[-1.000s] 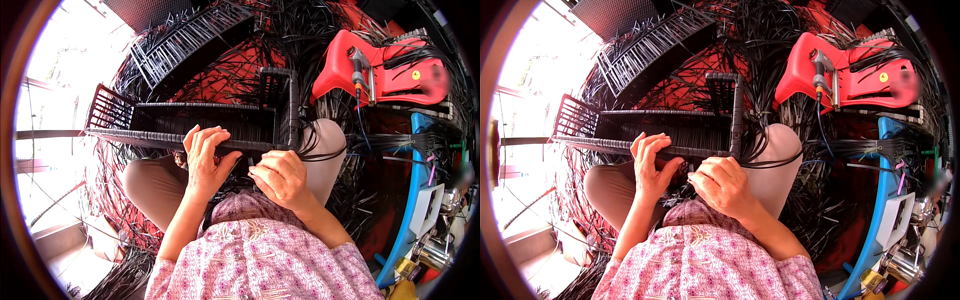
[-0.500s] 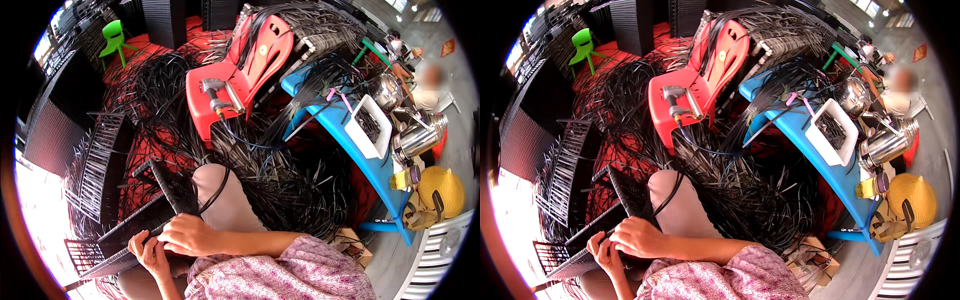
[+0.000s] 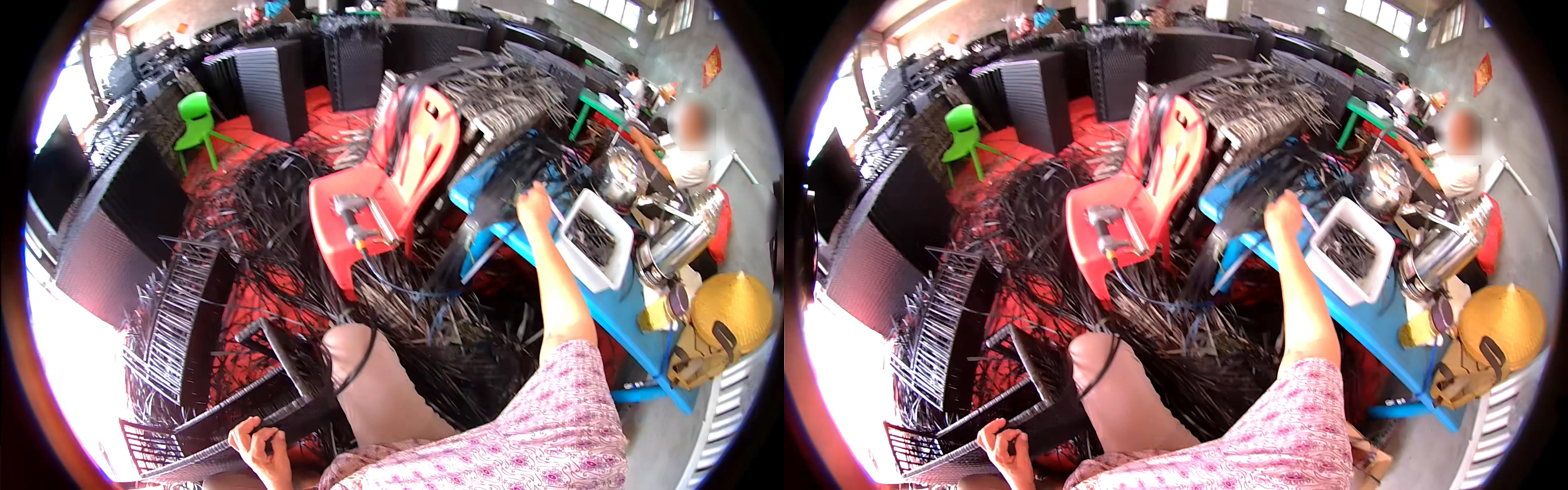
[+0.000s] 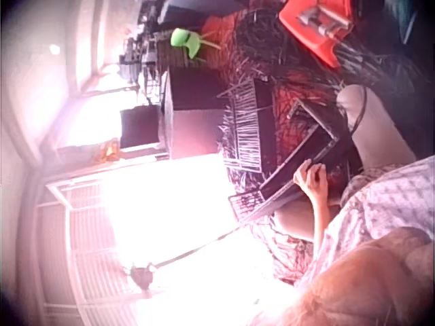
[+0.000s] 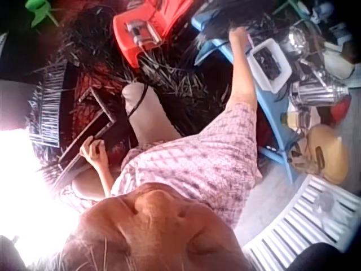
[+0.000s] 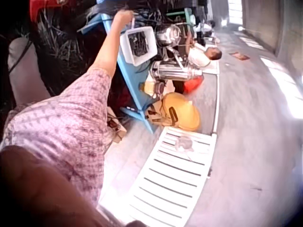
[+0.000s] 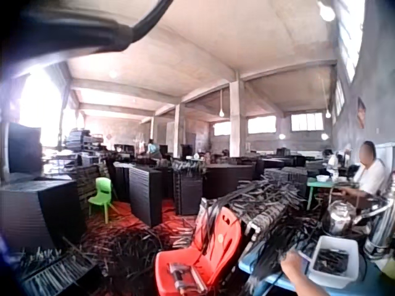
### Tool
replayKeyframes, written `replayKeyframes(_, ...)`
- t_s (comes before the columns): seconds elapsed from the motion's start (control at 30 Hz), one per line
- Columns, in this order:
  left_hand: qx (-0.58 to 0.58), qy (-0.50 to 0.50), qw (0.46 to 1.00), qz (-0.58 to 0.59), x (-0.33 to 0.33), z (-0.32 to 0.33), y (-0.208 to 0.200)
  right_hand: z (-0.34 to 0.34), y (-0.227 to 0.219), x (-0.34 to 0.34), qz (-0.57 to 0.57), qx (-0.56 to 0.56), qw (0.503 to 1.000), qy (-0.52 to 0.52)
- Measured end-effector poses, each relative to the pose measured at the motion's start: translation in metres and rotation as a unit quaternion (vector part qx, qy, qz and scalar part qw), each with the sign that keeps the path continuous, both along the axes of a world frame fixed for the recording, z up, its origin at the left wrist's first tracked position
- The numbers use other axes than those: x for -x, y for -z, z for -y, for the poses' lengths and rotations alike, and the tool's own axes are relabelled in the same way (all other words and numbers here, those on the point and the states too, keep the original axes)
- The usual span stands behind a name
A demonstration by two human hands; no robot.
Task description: The person weaves plastic strips through a pre-formed furniture component by hand, then uses shears to trim a strip.
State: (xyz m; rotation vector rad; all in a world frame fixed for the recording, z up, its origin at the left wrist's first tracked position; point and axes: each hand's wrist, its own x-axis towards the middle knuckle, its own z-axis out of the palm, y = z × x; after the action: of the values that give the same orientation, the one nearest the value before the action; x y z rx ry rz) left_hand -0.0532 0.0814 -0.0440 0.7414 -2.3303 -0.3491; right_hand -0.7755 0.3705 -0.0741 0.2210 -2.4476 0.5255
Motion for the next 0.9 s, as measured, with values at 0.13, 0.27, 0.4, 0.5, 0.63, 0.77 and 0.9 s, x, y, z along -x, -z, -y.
replayKeyframes(0.13, 0.020, -0.021, 1.000, 0.006, -0.003, 0.005, -0.025, 0.024, 0.018, 0.006, 0.145, 0.034, 0.989, 0.018)
replayKeyframes(0.27, -0.006, -0.046, 0.999, 0.000, -0.008, 0.003, -0.027, 0.014, 0.014, 0.017, 0.197, -0.006, 0.980, 0.026)
replayKeyframes(0.4, -0.025, -0.073, 0.996, -0.040, -0.006, 0.005, -0.004, -0.011, 0.017, 0.068, 0.246, -0.019, 0.969, 0.032)
replayKeyframes(0.5, -0.023, -0.062, 0.997, -0.041, -0.005, 0.008, -0.006, -0.008, 0.009, 0.067, 0.170, 0.083, 0.977, 0.099)
replayKeyframes(0.63, -0.007, -0.066, 0.997, -0.035, -0.008, 0.011, -0.006, 0.010, -0.031, 0.037, 0.161, 0.211, 0.949, 0.167)
replayKeyframes(0.77, 0.001, -0.068, 0.997, -0.028, -0.007, 0.013, -0.003, 0.011, -0.060, 0.031, 0.028, 0.360, 0.920, 0.153)
replayKeyframes(0.9, 0.004, -0.088, 0.995, -0.041, 0.001, 0.014, 0.000, -0.006, -0.075, 0.033, -0.096, 0.467, 0.879, 0.009)
